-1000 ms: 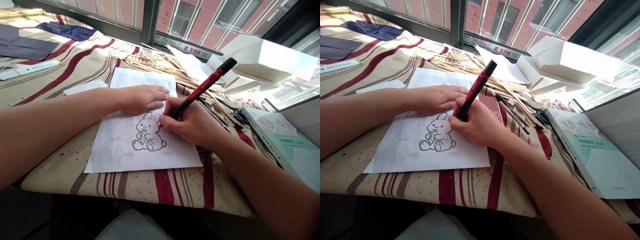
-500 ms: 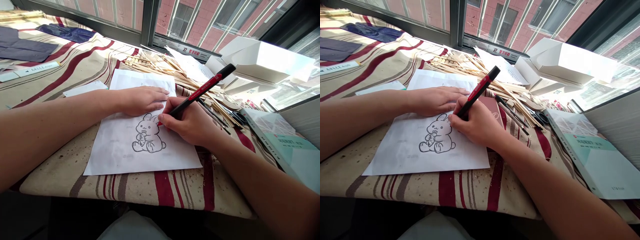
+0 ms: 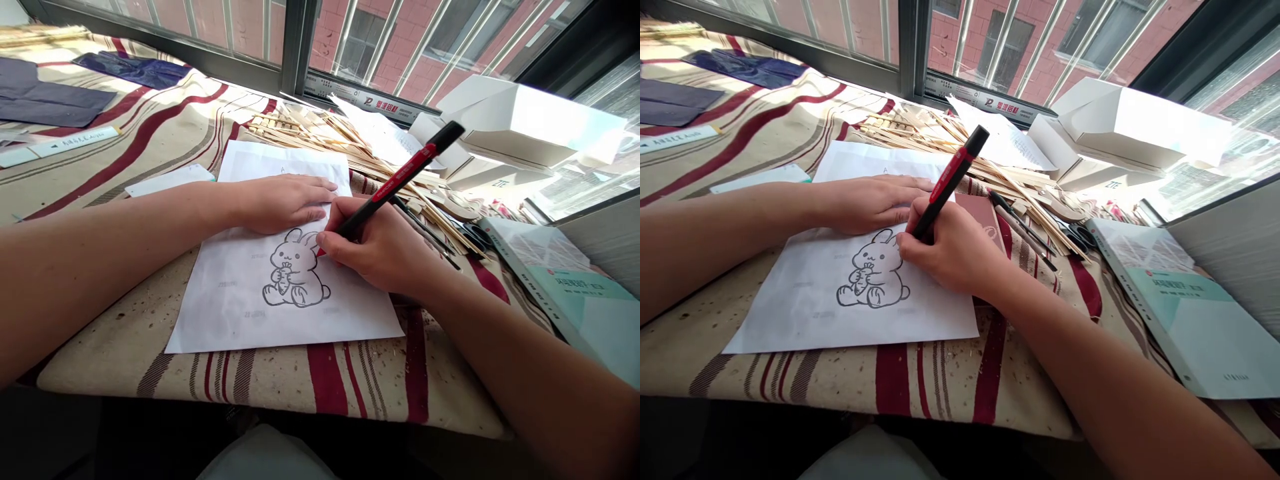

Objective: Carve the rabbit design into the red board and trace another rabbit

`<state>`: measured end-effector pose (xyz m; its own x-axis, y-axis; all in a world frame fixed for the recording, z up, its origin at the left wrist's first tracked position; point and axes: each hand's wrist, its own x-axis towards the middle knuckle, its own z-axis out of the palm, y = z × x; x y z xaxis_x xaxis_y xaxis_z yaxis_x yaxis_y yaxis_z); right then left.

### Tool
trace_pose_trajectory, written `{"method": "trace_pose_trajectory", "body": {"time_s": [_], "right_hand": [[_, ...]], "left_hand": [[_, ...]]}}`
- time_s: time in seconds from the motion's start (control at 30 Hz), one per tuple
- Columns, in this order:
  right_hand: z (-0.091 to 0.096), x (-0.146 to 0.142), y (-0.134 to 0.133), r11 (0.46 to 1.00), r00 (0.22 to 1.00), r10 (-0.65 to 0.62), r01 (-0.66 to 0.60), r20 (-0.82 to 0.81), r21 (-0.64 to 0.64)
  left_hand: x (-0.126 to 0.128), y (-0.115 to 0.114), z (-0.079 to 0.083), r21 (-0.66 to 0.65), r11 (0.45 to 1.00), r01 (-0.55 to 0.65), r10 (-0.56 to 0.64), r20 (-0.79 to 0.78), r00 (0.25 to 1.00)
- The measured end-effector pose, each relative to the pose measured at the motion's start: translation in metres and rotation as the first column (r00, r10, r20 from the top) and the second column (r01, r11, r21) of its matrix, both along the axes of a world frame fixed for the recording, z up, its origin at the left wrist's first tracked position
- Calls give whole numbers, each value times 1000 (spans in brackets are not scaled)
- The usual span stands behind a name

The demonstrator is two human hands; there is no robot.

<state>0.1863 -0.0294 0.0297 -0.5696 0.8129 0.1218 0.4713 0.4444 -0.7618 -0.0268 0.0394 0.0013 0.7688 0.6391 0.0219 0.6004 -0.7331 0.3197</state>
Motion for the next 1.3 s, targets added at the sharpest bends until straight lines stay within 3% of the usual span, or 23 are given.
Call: {"method": "trace_pose_trajectory", "body": {"time_s": [0.4, 0.87, 1.07, 1.3], "right_hand": [[4, 1, -2, 999, 999, 42, -42, 31, -11], [4, 3, -4, 980, 990, 137, -141, -36, -141], [2, 3, -3, 968, 990, 138, -143, -40, -208], [6, 2, -4, 975, 992, 123, -125, -23, -183]], "left_hand": [[-1, 1, 1, -3, 1000, -4, 4, 15, 1000], [1, 0, -1, 10, 1000, 1, -1, 4, 1000], [0, 0, -1, 3, 1000, -2, 2, 23, 1000], [0, 0, 0, 2, 1000, 4, -4, 19, 1000]]}}
